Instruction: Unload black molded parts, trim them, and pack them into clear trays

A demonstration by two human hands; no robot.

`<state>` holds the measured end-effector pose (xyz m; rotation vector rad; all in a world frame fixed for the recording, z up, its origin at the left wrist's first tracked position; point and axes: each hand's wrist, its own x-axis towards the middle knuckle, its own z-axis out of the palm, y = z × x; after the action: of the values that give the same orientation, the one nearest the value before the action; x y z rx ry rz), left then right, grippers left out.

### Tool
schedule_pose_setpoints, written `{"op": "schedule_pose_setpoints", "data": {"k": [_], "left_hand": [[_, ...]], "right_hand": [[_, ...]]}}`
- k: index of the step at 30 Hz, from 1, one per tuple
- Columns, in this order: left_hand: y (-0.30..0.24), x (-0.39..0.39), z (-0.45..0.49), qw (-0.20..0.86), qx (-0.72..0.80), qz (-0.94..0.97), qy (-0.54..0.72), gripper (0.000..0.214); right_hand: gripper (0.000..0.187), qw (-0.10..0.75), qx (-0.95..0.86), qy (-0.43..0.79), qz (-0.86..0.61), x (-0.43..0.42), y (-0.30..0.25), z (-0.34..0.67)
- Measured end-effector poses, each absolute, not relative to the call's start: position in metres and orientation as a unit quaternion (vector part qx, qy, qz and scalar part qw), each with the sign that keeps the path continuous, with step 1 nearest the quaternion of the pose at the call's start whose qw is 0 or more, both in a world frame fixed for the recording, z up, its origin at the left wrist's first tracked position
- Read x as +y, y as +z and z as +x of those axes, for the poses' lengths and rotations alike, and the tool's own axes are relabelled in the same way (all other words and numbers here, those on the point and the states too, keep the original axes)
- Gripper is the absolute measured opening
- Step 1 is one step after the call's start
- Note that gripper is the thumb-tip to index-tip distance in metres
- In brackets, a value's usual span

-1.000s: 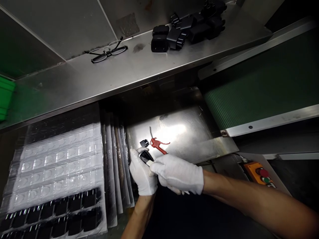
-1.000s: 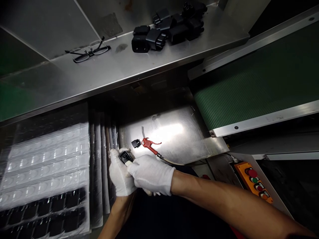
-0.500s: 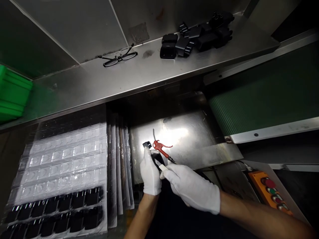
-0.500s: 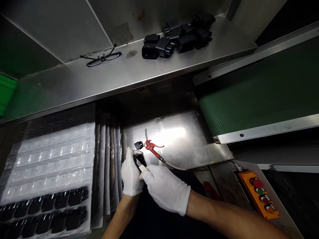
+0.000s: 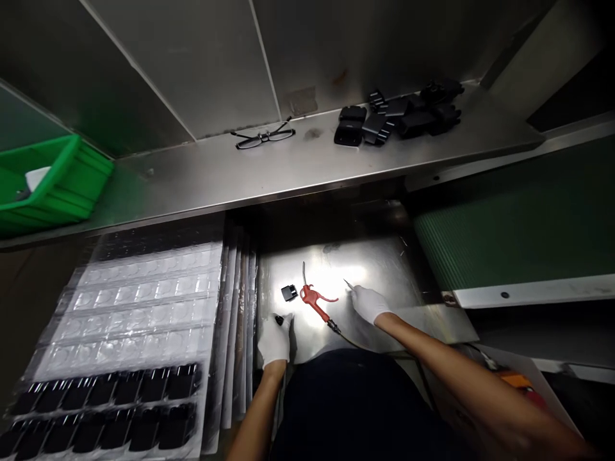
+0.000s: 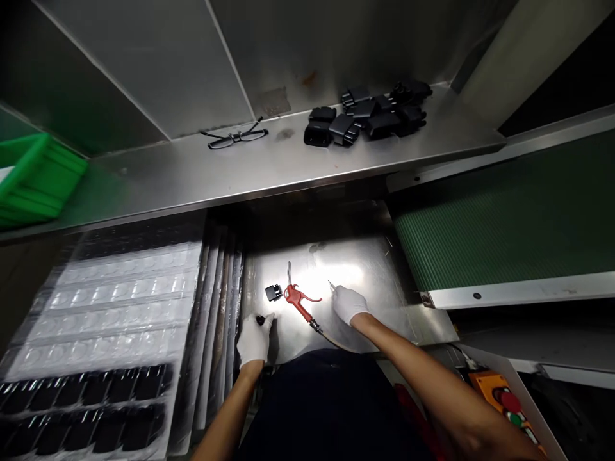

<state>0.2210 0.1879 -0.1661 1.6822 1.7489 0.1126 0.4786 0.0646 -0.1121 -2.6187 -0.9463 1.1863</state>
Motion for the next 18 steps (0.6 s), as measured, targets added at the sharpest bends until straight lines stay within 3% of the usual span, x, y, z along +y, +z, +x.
{"op": "schedule_pose_setpoints", "data": {"k": [4,7,10,14,18], "left_hand": [[-0.189,0.176,0.209,0.358,0.639,0.679,0.044,0.027],[-0.197,0.171,0.202,0.387,0.638,0.662,0.066,0.034],[-0.2,0.173,0.2,0.43,0.65,0.618,0.1,0.028],[-0.194,0.183,0.212,0.515,0.671,0.503,0.178,0.019],[-0.166,0.186,0.232,0.656,0.611,0.358,0.26,0.025]], "right_hand": [[0.03,0.014,-0.357,0.302,-0.884,0.074,-0.138,0.478],[0.052,0.029,-0.422,0.321,-0.847,0.086,-0.145,0.44],[0.071,0.024,-0.411,0.368,-0.834,0.107,-0.155,0.397],[0.046,0.055,-0.328,0.403,-0.852,0.123,-0.163,0.381],[0.031,0.162,-0.272,0.433,-0.844,0.094,-0.148,0.414]]}}
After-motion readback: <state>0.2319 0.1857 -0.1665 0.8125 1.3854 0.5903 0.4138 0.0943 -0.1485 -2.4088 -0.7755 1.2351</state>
